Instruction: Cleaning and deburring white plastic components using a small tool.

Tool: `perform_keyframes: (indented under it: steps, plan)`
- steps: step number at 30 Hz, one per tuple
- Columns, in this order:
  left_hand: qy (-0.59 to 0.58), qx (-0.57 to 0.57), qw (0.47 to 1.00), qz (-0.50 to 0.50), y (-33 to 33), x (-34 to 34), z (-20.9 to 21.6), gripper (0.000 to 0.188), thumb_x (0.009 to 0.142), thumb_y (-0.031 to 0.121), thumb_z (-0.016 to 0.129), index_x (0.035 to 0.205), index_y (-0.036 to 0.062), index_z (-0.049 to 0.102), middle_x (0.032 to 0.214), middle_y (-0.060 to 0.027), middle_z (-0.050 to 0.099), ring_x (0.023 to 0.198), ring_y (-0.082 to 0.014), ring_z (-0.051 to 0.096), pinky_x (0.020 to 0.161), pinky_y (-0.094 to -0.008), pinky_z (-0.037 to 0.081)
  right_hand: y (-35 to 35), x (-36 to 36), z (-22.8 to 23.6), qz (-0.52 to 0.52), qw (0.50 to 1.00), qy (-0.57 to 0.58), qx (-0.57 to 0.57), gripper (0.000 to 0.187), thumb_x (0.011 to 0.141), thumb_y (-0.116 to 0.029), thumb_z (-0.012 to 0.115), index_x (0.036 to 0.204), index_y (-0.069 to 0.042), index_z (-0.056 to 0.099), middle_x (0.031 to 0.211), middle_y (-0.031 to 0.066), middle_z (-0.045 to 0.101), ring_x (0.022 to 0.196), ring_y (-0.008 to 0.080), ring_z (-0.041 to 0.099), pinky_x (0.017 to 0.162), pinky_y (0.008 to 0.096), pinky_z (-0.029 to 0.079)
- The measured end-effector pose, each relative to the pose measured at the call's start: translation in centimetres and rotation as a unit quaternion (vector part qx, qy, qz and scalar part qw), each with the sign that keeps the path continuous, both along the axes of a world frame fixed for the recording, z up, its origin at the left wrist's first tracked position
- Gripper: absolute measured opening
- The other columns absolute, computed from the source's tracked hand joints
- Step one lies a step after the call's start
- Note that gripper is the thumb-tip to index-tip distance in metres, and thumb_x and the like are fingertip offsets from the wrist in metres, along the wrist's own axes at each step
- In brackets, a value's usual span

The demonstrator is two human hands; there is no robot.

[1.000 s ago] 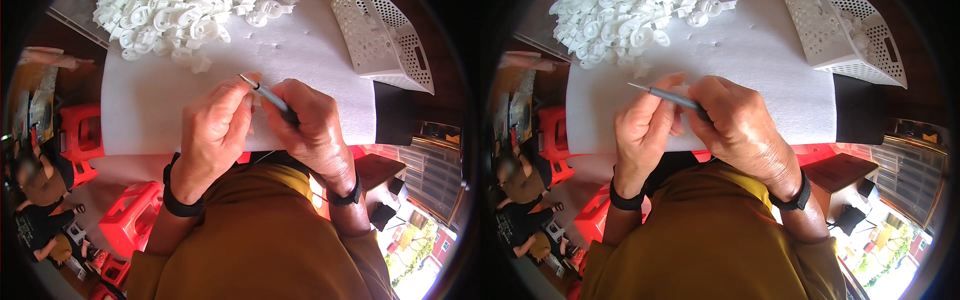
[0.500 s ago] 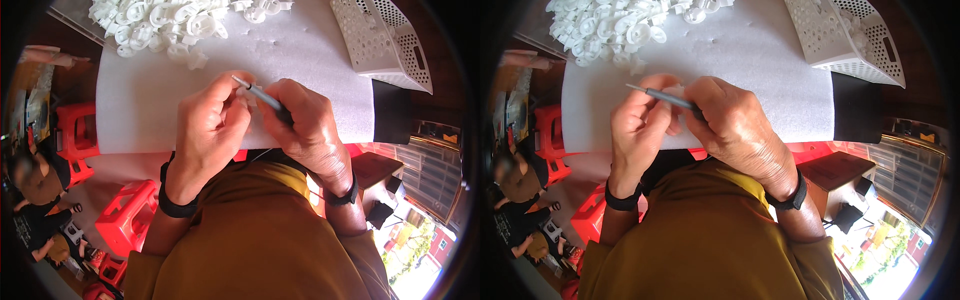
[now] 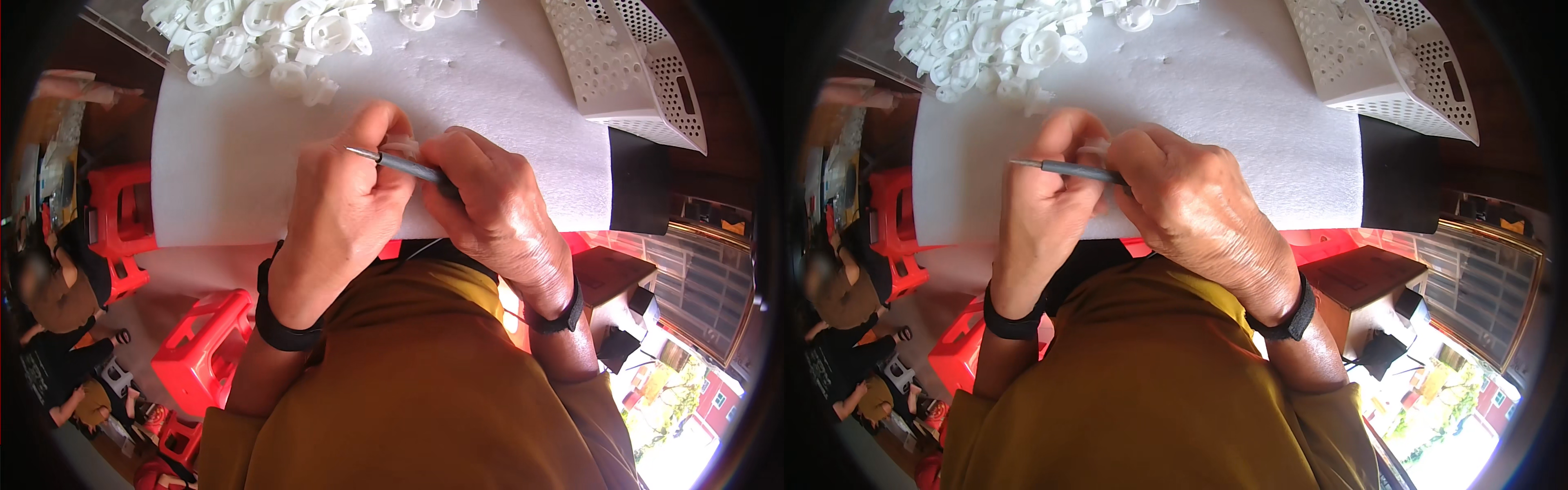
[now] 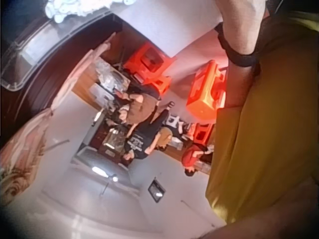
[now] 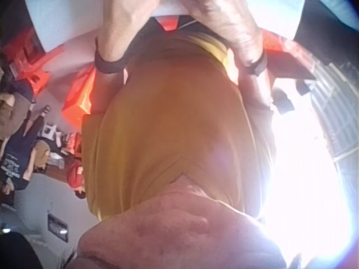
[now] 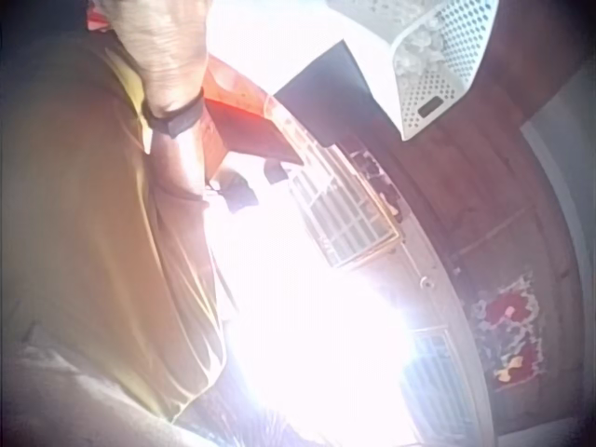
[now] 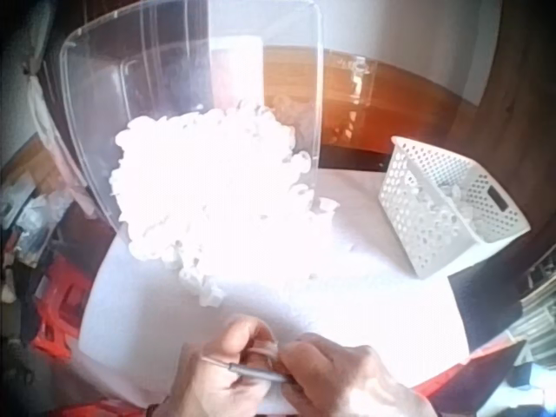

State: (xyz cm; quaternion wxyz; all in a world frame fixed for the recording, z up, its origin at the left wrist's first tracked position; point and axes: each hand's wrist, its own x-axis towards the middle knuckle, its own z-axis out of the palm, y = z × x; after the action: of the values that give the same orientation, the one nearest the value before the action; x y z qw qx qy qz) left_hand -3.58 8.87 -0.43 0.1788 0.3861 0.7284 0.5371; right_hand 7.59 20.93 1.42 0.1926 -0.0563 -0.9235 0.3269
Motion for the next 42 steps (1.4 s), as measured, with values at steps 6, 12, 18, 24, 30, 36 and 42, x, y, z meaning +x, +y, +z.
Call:
perform_keyframes:
  steps: [6, 12, 18, 24, 30, 36, 42]
  plan:
    - [0.055, 0.003, 0.998, 0.025, -0.2, 0.9, 0.1, 0.015, 0.080, -0.003, 0.056, 0.096, -0.0005, 0.055, 0.063, -0.0152, 0.055, 0.053, -0.0264, 0.058, 0.052, -0.0347, 0.046, 0.6, 0.2, -0.2, -0.016, 0.996, -0.005, -0.086, 0.011, 0.082, -0.004, 0.066, 0.090, -0.002, 0.059, 0.066, 0.0057, 0.055, 0.058, 0.0143, 0.051, 0.052, 0.0278, 0.040]
    - [-0.197, 0.056, 0.975, -0.084, -1.4, -0.1, 1.0, 0.030, 0.096, 0.011, 0.052, 0.124, 0.0010, 0.056, 0.085, -0.0056, 0.063, 0.070, -0.0101, 0.061, 0.064, -0.0241, 0.051, 1.2, 0.3, 2.1, -0.082, 0.913, -0.125, -0.381, 0.019, 0.089, -0.016, 0.066, 0.083, 0.001, 0.059, 0.060, -0.0044, 0.041, 0.058, 0.0052, 0.035, 0.049, 0.0240, 0.031]
    - [-0.195, 0.130, 0.967, -0.105, -1.0, -0.5, 0.5, 0.029, 0.096, 0.007, 0.052, 0.123, -0.0017, 0.057, 0.101, -0.0087, 0.063, 0.081, -0.0123, 0.062, 0.074, -0.0256, 0.054, 1.5, 0.2, 1.9, -0.054, 0.899, -0.136, -0.412, 0.017, 0.088, -0.016, 0.067, 0.087, 0.000, 0.062, 0.062, -0.0053, 0.043, 0.058, 0.0046, 0.037, 0.049, 0.0233, 0.032]
    - [-0.153, 0.171, 0.967, -0.112, -0.7, -0.7, 0.2, 0.027, 0.095, 0.004, 0.051, 0.120, -0.0021, 0.059, 0.107, -0.0109, 0.062, 0.087, -0.0124, 0.061, 0.075, -0.0249, 0.054, 1.2, 0.0, 2.4, -0.058, 0.896, -0.136, -0.420, 0.018, 0.088, -0.015, 0.067, 0.090, 0.002, 0.063, 0.063, -0.0057, 0.045, 0.058, 0.0040, 0.039, 0.049, 0.0230, 0.032]
    - [-0.136, 0.180, 0.971, -0.079, -0.6, -0.4, -0.1, 0.024, 0.095, 0.003, 0.052, 0.116, -0.0023, 0.062, 0.105, -0.0106, 0.062, 0.086, -0.0124, 0.061, 0.073, -0.0248, 0.054, 1.3, 0.0, 2.3, -0.053, 0.891, -0.144, -0.427, 0.018, 0.087, -0.016, 0.067, 0.090, 0.002, 0.063, 0.064, -0.0058, 0.045, 0.058, 0.0038, 0.039, 0.049, 0.0223, 0.033]
    - [-0.115, 0.179, 0.974, -0.077, -0.5, -0.5, -0.1, 0.023, 0.094, 0.004, 0.053, 0.114, -0.0023, 0.063, 0.102, -0.0102, 0.062, 0.082, -0.0119, 0.061, 0.070, -0.0242, 0.053, 1.2, -0.1, 2.7, -0.047, 0.890, -0.132, -0.435, 0.018, 0.088, -0.016, 0.066, 0.090, 0.001, 0.065, 0.064, -0.0047, 0.048, 0.059, 0.0042, 0.040, 0.051, 0.0228, 0.034]
    - [-0.136, 0.176, 0.972, -0.076, -0.6, -0.5, -0.3, 0.023, 0.094, 0.005, 0.054, 0.114, -0.0029, 0.063, 0.100, -0.0099, 0.062, 0.078, -0.0128, 0.062, 0.068, -0.0239, 0.052, 1.1, -0.2, 2.6, -0.047, 0.899, -0.150, -0.409, 0.018, 0.088, -0.017, 0.065, 0.090, 0.001, 0.066, 0.064, -0.0019, 0.049, 0.060, 0.0062, 0.041, 0.051, 0.0247, 0.035]
